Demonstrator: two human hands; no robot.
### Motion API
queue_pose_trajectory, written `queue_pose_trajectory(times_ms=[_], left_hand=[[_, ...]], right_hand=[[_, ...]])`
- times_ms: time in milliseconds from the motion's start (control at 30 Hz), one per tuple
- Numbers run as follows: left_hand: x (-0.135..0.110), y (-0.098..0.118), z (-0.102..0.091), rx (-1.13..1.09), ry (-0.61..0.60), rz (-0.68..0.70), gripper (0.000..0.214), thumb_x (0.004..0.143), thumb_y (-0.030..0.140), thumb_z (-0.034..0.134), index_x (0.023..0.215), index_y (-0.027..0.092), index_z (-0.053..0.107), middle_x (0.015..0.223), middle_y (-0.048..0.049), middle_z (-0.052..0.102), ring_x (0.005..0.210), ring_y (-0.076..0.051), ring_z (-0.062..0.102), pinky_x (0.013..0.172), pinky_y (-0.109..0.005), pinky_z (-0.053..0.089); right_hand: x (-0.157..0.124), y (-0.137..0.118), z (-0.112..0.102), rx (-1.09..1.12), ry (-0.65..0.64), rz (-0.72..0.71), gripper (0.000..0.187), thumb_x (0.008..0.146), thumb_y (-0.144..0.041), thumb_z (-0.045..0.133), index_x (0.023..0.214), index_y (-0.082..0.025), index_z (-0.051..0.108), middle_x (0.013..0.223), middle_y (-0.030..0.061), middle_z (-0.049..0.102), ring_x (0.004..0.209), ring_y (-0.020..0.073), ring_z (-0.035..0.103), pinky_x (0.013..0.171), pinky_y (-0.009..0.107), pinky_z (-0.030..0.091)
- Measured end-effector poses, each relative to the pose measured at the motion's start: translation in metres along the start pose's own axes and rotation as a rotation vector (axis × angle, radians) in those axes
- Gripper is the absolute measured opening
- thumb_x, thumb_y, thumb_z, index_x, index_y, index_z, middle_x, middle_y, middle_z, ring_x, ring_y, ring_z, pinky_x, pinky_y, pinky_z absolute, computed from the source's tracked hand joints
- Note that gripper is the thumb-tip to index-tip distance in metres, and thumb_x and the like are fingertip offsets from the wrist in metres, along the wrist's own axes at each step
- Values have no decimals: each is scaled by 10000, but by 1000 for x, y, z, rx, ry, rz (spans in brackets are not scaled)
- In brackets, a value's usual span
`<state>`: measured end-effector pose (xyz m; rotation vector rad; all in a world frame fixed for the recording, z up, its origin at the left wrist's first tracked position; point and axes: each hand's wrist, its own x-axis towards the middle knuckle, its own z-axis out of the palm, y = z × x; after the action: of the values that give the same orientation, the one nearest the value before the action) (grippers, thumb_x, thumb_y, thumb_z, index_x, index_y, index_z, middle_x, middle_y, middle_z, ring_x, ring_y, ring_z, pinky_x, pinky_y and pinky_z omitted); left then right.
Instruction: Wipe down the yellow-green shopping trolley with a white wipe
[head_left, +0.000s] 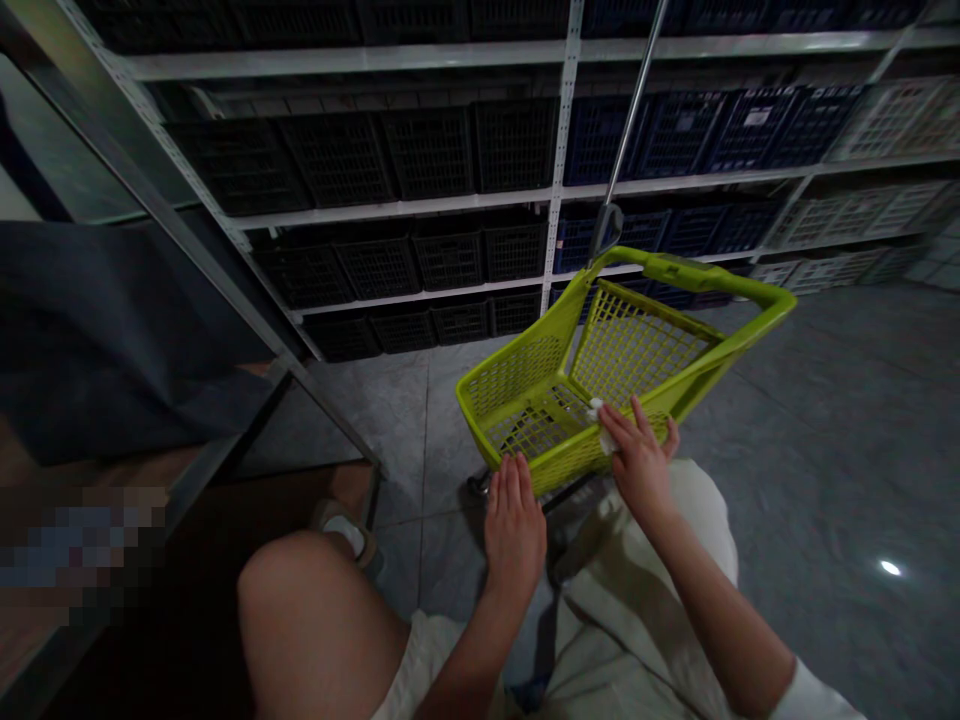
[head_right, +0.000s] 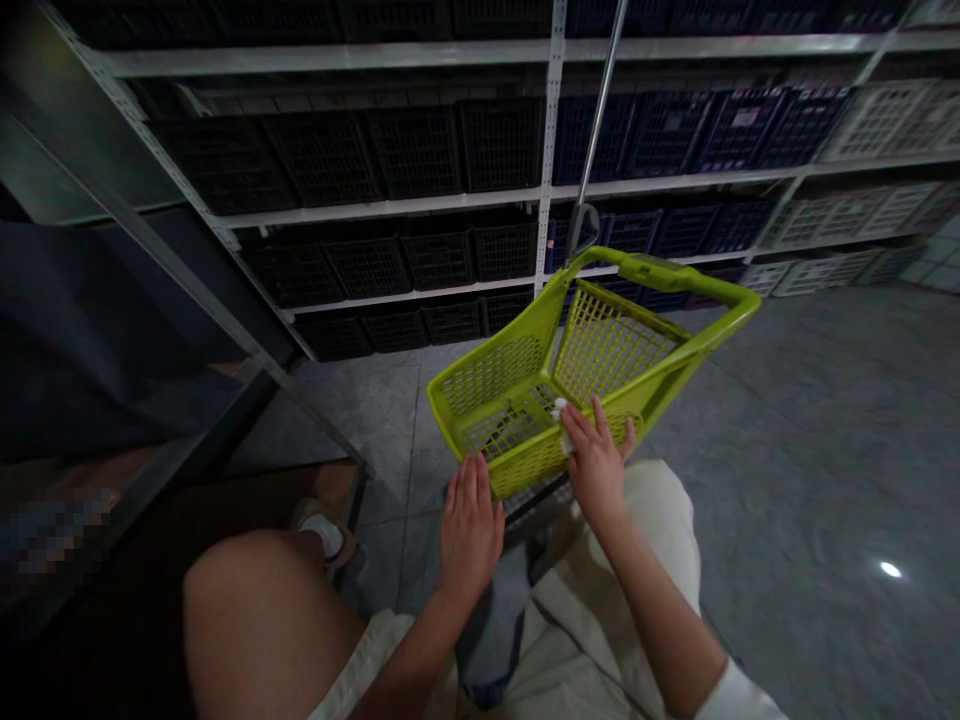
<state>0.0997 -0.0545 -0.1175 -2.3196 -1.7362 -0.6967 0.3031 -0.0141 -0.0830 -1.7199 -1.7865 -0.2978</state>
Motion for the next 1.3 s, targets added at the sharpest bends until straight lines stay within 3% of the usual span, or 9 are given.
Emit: queue_pose_trajectory(times_ms=[233,333,467,533,800,933,1100,1167,1300], left_hand=[[-1,-2,5,19,-16,20,734,854,105,502,1536,45,237,1517,-194,450,1443,-272,379,1176,-451,372],[-1,-3,3,9,-17,15,731,874,118,493,1545,46,211,1519,-195,448,1444,-265,379,1175,-441,374],[0,-2,0,-13,2,9,769,905,132,466,1572,78,87,1528,-194,437,1437,-262,390,1168,-446,381],[-1,-1,0,-12,7,7,776,907,134,467,1571,72,72,1530,-197,432,1437,-264,390,1167,-445,384],[-2,-1,5,27,-8,14,672,875,105,479,1518,45,291,1506,-181,471,1436,-263,393,1182,-437,367],[-1,-2,1,21,-12,23,667,897,126,470,1525,35,265,1513,-190,459,1438,-257,389,1178,-426,373],[-1,1,0,2,8,15,712,922,147,455,1562,67,154,1519,-192,450,1434,-258,398,1166,-433,386],[-2,3,2,11,17,9,708,917,146,461,1558,62,172,1517,-191,453,1433,-262,399,1165,-431,388],[-4,2,7,32,8,18,675,893,134,478,1529,50,268,1506,-186,468,1435,-262,395,1171,-430,382]], right_hand=[[-40,-84,15,203,-181,-279,789,721,5,408,1464,-258,434,1473,44,532,1470,224,325,1197,548,68],[-28,-59,10,138,-197,-303,793,706,15,413,1441,-278,468,1451,27,557,1482,239,297,1188,574,66],[1,1,1,16,-59,-81,789,697,-2,434,1418,-315,501,1390,25,614,1467,284,327,1152,647,139],[5,9,0,-10,3,16,785,703,-13,439,1424,-316,497,1385,36,617,1469,307,319,1139,675,143],[-40,-82,16,172,-159,-299,767,736,-2,404,1462,-247,442,1459,56,547,1458,214,350,1195,524,115],[-22,-44,7,84,-165,-305,788,707,5,425,1439,-282,472,1432,37,575,1469,238,327,1184,571,92],[4,14,-3,-64,-20,-27,745,711,-10,432,1397,-287,517,1403,33,602,1469,284,323,1155,628,139],[-3,-1,-1,-25,-24,-17,756,701,-2,429,1403,-272,511,1417,44,589,1470,286,321,1160,620,130],[-33,-65,8,139,-141,-234,789,700,13,416,1450,-230,453,1465,66,539,1459,235,348,1185,528,126]])
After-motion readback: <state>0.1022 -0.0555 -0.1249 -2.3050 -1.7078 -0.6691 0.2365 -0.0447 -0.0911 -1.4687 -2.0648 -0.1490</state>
